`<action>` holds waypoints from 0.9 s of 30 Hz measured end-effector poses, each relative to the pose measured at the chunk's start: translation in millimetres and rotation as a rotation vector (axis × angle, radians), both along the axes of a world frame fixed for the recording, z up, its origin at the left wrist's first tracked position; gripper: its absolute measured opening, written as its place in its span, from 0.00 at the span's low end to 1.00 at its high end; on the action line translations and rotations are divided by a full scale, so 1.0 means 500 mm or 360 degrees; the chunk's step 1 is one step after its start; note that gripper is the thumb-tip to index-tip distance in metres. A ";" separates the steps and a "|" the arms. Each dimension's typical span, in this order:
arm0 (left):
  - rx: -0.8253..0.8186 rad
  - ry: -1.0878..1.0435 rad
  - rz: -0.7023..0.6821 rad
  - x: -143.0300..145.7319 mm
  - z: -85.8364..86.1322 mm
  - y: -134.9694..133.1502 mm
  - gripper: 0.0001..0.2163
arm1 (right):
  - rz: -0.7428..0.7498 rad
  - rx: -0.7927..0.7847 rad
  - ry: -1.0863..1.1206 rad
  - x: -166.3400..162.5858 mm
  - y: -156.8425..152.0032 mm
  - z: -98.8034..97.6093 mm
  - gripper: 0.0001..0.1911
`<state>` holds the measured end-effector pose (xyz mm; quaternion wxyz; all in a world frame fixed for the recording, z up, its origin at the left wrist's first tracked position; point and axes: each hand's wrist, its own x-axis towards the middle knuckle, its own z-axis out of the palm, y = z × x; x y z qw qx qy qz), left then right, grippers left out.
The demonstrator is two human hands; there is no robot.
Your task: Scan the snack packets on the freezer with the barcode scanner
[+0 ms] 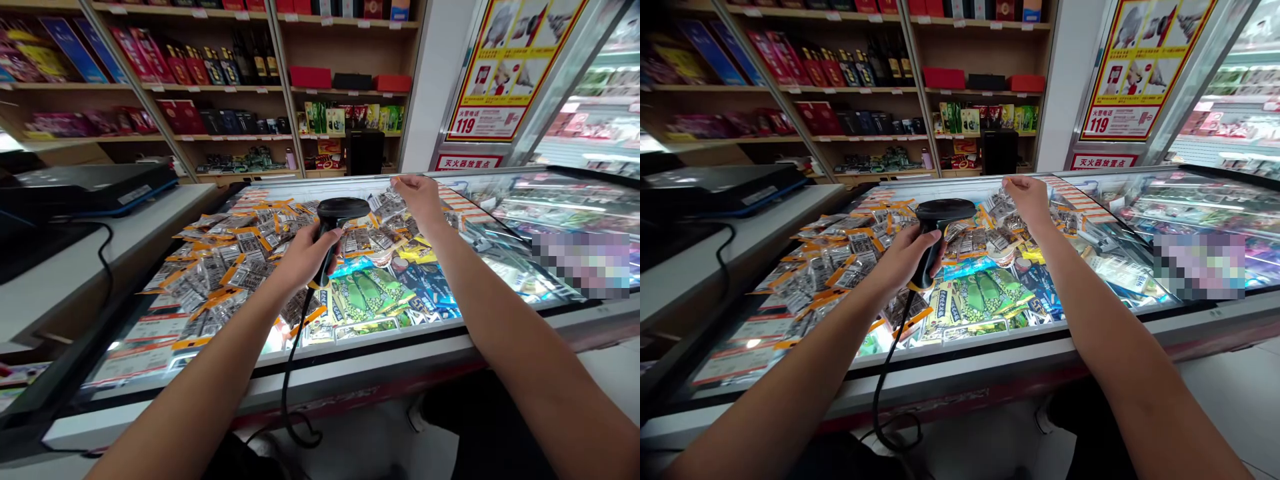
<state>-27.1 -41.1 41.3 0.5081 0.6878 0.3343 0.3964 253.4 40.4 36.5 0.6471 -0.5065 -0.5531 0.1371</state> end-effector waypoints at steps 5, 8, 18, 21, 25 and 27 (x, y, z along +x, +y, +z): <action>0.0313 0.0319 -0.0039 -0.007 0.004 -0.008 0.11 | 0.0025 0.0012 -0.0112 -0.010 -0.015 0.011 0.17; 0.0377 0.0368 -0.0030 -0.004 0.002 -0.012 0.12 | 0.0106 -0.0042 -0.0218 -0.030 -0.025 0.012 0.17; 0.0398 0.0299 -0.0028 -0.001 0.005 -0.023 0.11 | 0.0153 -0.0187 -0.0361 -0.064 -0.049 0.021 0.16; 0.0339 0.0233 -0.0018 0.000 0.008 -0.022 0.12 | 0.0105 -0.0197 -0.0453 -0.050 -0.040 0.015 0.15; 0.0265 0.0144 0.0005 0.001 0.013 -0.018 0.12 | -0.0150 -0.0359 -0.0812 -0.012 -0.028 0.002 0.12; 0.0223 0.0081 0.0020 0.003 0.014 -0.016 0.11 | -0.0257 -0.0506 -0.0987 0.003 -0.027 -0.004 0.11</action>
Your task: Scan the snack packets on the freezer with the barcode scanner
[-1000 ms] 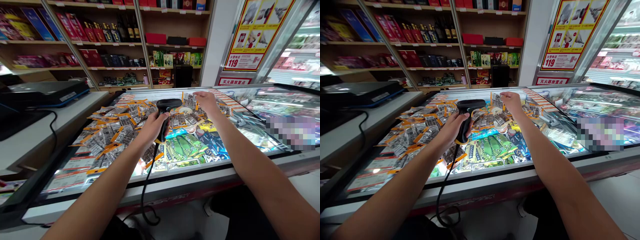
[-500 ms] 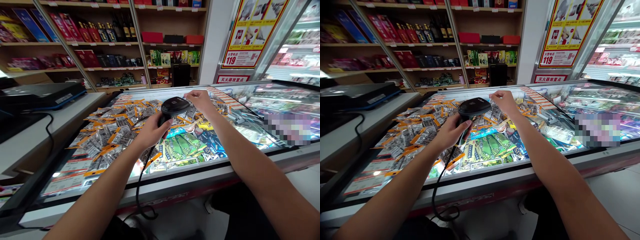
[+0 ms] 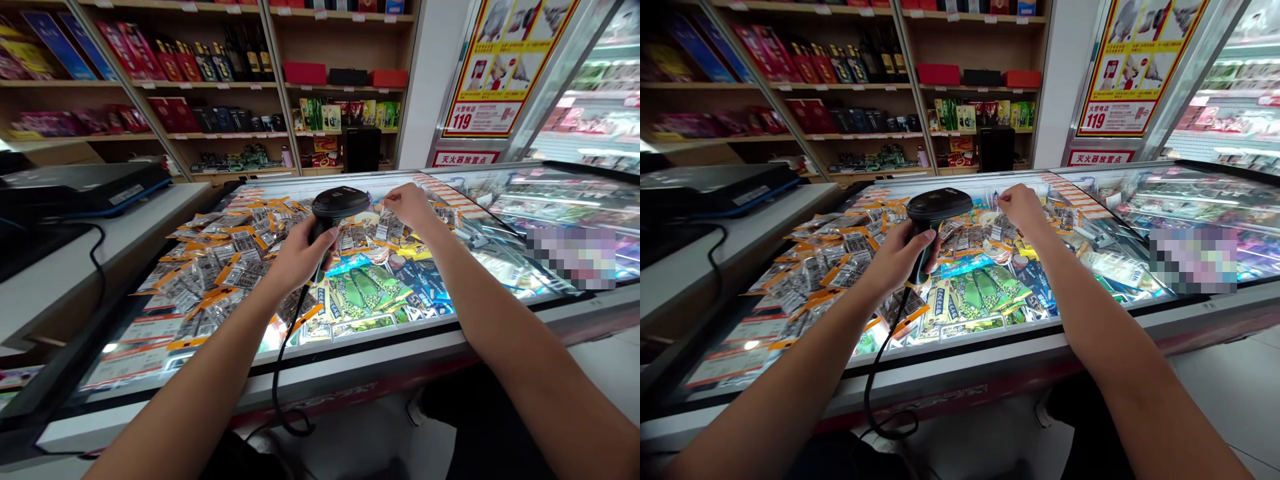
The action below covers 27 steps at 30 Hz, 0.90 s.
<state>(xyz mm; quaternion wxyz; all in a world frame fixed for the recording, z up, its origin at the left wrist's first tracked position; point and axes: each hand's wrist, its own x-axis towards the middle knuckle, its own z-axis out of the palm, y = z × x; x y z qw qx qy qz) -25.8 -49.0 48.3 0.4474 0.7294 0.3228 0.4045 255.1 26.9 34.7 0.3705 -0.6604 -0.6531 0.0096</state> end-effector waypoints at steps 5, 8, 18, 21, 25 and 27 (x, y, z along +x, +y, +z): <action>-0.0016 -0.0068 0.0043 0.003 -0.001 0.005 0.09 | -0.0208 -0.0154 -0.0433 -0.023 -0.019 -0.006 0.18; -0.0028 -0.0029 0.0038 0.002 -0.002 0.005 0.10 | -0.0080 -0.0311 -0.0584 -0.067 -0.031 -0.020 0.23; -0.0051 0.0021 0.0053 0.002 -0.010 0.009 0.12 | -0.0029 -0.0764 -0.0645 -0.003 0.026 -0.089 0.29; -0.0084 0.0027 0.0057 0.002 -0.011 0.010 0.13 | -0.0081 -0.0680 -0.0626 0.062 0.044 -0.096 0.30; -0.0048 0.0068 0.0056 0.003 -0.009 0.010 0.13 | -0.0174 -0.0581 -0.0633 0.127 0.059 -0.106 0.30; -0.0046 0.0062 0.0058 0.003 -0.008 0.010 0.12 | -0.0204 -0.0578 -0.0630 0.149 0.061 -0.109 0.30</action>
